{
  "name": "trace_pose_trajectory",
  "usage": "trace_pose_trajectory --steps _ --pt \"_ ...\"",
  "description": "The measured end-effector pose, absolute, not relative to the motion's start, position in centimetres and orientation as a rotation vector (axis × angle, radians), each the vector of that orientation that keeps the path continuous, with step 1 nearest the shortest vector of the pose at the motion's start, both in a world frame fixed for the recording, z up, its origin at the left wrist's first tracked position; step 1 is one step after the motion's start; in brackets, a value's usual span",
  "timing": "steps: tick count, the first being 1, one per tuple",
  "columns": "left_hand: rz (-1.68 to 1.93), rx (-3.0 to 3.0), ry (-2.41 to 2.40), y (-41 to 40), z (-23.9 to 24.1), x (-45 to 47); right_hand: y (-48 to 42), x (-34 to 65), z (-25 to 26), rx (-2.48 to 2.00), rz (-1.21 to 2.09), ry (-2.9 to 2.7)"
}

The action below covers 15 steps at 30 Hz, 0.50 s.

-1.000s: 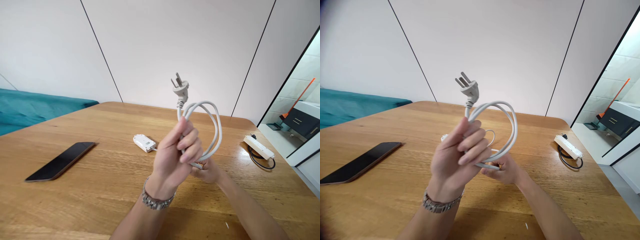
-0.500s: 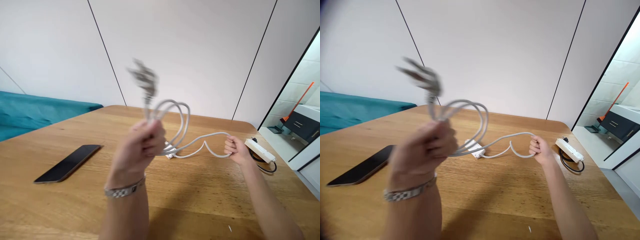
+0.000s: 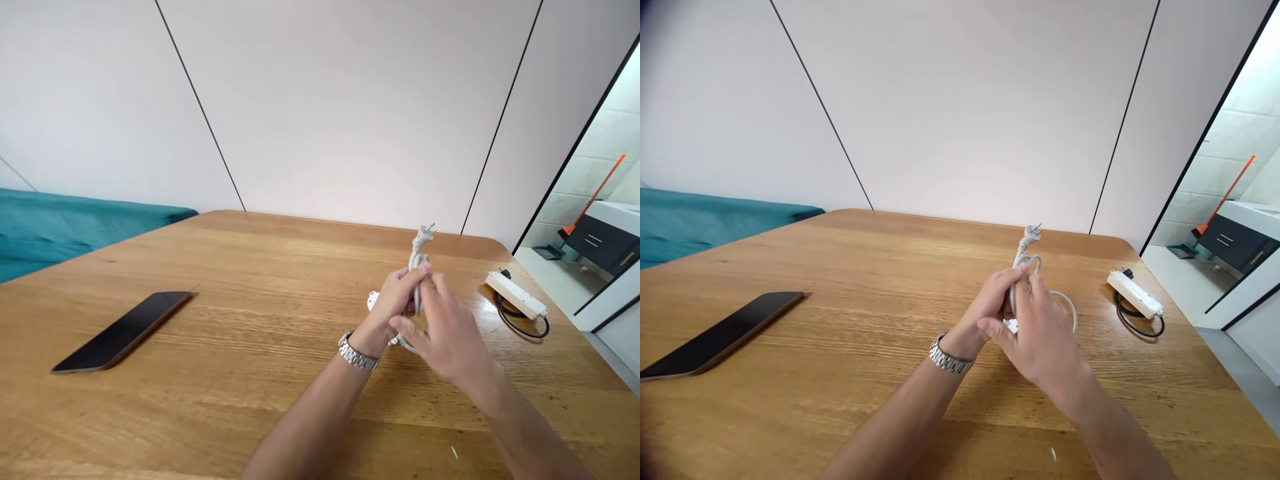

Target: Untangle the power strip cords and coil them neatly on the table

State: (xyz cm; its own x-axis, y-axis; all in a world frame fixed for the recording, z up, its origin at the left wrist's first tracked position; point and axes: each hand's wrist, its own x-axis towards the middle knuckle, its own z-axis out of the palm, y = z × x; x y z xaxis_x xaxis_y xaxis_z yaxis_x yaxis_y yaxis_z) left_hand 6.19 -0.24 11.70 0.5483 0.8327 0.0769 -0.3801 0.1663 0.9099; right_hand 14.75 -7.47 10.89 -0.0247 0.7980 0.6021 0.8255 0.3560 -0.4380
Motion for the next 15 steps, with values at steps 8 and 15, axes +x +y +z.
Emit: trace_pose_trajectory --steps 8,15 --pt "1.143 0.847 0.407 0.6 15.1 2.3 -6.5 17.1 10.9 -1.324 -0.092 -1.570" --pt "1.559 0.585 0.140 -0.2 18.3 -3.5 -2.6 19.9 8.4 -1.250 1.266 -1.831"
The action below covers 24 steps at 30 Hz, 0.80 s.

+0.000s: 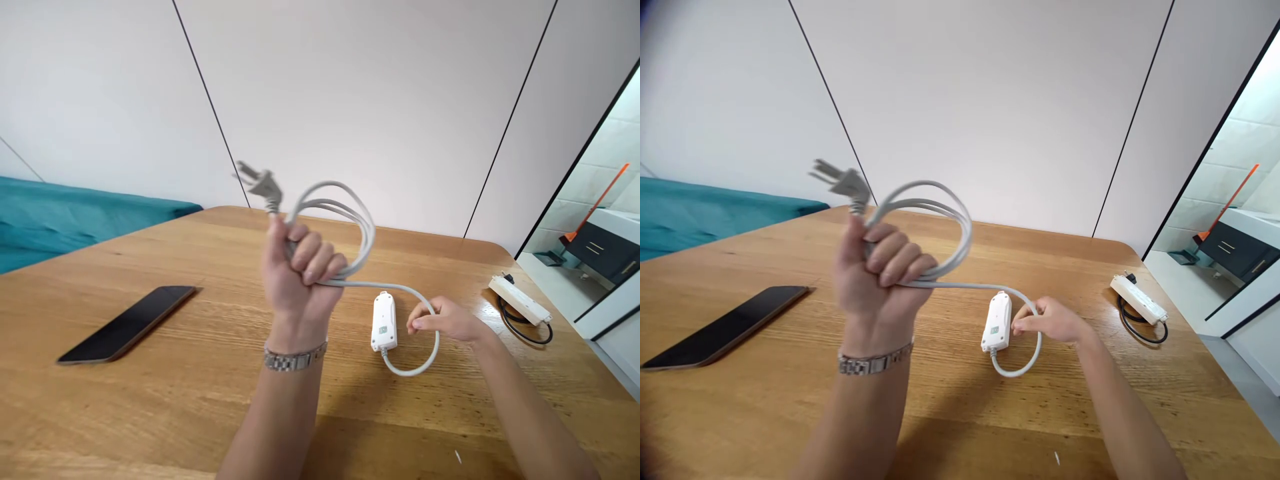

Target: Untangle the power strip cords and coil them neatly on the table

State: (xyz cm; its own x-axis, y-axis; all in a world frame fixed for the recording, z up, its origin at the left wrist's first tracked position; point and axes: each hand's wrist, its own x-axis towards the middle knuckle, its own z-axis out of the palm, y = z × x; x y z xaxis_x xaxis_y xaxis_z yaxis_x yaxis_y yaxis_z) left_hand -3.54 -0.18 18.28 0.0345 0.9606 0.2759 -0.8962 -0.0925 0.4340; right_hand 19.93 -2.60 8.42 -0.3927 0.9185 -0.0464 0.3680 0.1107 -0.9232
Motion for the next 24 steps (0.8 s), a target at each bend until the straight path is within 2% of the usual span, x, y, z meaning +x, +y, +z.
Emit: trace_pose_trajectory --steps 4,7,11,14,18,24 --pt "1.773 0.457 0.017 -0.3 18.9 -6.7 -1.6 20.4 6.4 -0.779 1.679 -1.870" --pt "1.873 0.484 0.146 0.0 19.3 -8.0 -1.3 20.3 5.7 -0.685 1.753 -1.651" --pt "1.632 0.780 0.436 0.9 18.6 -6.6 -1.6 19.1 7.6 -0.770 1.423 -1.028" --pt "1.309 1.084 0.518 1.6 16.5 -2.9 -2.6 17.8 9.5 -0.789 1.234 -0.899" --pt "1.050 1.213 0.546 1.3 13.3 3.2 -4.1 16.4 10.0 -0.919 0.891 -1.020" --pt "0.935 1.204 0.525 0.5 11.0 6.3 -5.0 15.4 8.6 -1.286 0.257 -1.576"
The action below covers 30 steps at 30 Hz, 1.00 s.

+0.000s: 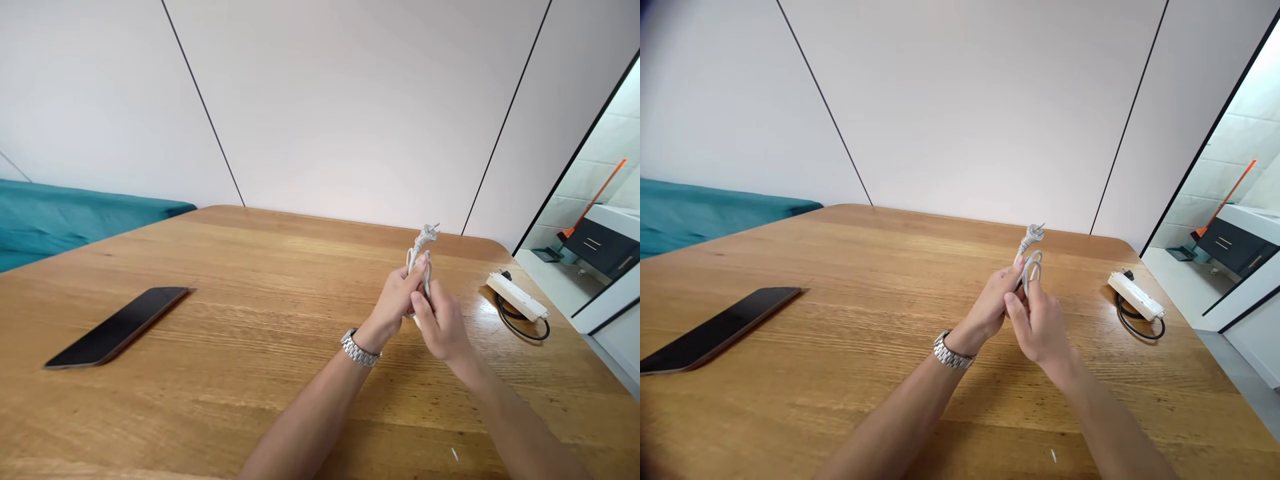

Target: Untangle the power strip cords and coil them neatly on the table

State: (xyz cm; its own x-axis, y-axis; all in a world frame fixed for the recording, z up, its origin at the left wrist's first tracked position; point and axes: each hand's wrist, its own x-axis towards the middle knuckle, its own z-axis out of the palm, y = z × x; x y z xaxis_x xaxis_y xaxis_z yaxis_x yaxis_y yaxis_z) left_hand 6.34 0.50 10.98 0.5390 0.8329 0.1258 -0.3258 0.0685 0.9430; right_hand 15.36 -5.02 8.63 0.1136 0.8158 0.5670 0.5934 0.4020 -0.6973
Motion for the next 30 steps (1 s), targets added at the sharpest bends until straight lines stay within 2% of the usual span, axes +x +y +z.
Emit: trace_pose_trajectory --steps 3,6,8,15,21,27,30 --pt "0.985 1.208 0.554 1.1 10.3 6.2 -5.1 15.2 8.9 -1.544 0.002 -1.758" --pt "1.034 1.264 0.586 1.7 9.3 6.7 -5.1 16.1 9.8 -1.726 -0.098 -1.792" --pt "1.034 1.352 0.608 1.8 8.5 7.4 -5.1 17.8 10.6 -1.782 -0.056 -1.699" --pt "0.867 1.810 0.643 -0.5 6.4 9.3 -5.4 25.9 11.2 -1.738 0.389 -1.203" --pt "0.562 2.427 0.614 -3.3 6.1 10.2 -9.7 29.1 10.0 -1.666 0.214 -0.854" --pt "0.214 2.941 0.363 -4.7 3.5 11.8 -14.8 29.5 7.3 -1.892 0.308 -1.258" --pt "0.162 3.042 0.250 -4.3 1.6 12.4 -15.1 28.8 4.5 -2.044 0.278 -1.418"
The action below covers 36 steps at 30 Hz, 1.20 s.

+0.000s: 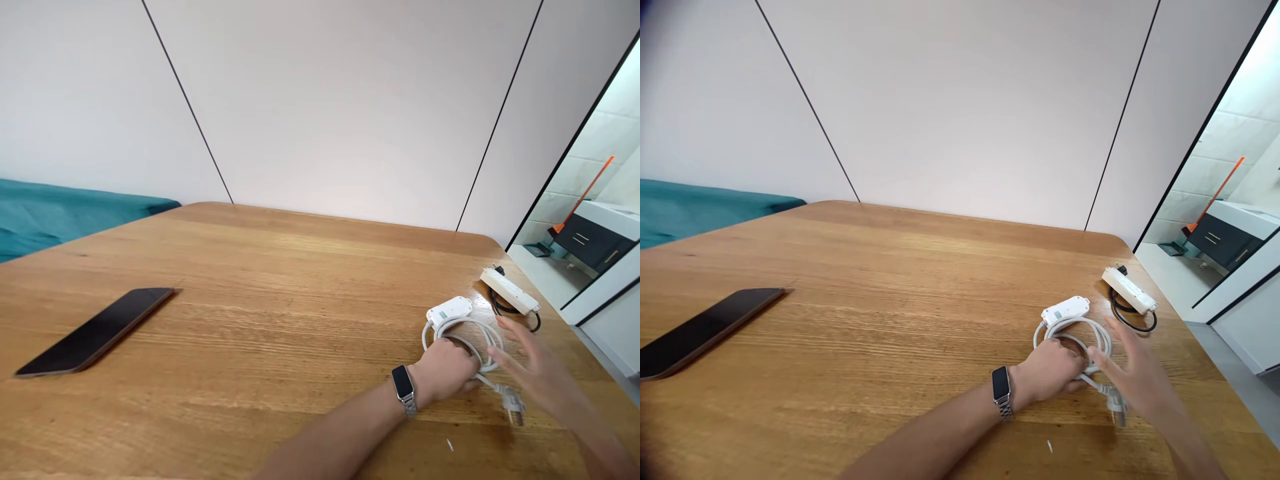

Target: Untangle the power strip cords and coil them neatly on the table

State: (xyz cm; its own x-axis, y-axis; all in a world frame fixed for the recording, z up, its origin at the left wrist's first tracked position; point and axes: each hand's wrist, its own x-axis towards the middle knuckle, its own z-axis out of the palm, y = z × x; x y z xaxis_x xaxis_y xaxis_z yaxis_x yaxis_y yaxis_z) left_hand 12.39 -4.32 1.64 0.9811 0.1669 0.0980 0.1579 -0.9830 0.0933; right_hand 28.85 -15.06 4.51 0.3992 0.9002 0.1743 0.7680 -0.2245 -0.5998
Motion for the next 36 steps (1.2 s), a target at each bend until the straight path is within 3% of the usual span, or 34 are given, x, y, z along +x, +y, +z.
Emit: trace_pose_trajectory --steps 8,11,16,23,30,36 --pt "0.496 3.088 0.160 -0.8 0.6 11.2 -13.7 27.7 -1.8 -2.165 0.215 -1.697" --pt "0.546 2.991 0.225 1.1 0.8 10.0 -13.1 28.9 -2.1 -2.202 0.143 -1.786" --pt "0.316 2.849 0.481 3.0 -0.5 9.0 -11.2 32.7 -1.1 -2.204 -0.070 -1.915" --pt "0.419 2.887 0.703 2.6 -1.4 12.2 -10.6 30.5 -1.9 -2.181 -0.503 -1.740" --pt "0.436 2.791 0.934 3.0 -0.6 18.5 -9.3 27.9 -1.8 -2.056 -0.451 -1.674" --pt "0.385 2.706 0.722 3.7 -0.2 18.4 -8.9 30.1 -2.5 -2.068 -0.355 -1.611"
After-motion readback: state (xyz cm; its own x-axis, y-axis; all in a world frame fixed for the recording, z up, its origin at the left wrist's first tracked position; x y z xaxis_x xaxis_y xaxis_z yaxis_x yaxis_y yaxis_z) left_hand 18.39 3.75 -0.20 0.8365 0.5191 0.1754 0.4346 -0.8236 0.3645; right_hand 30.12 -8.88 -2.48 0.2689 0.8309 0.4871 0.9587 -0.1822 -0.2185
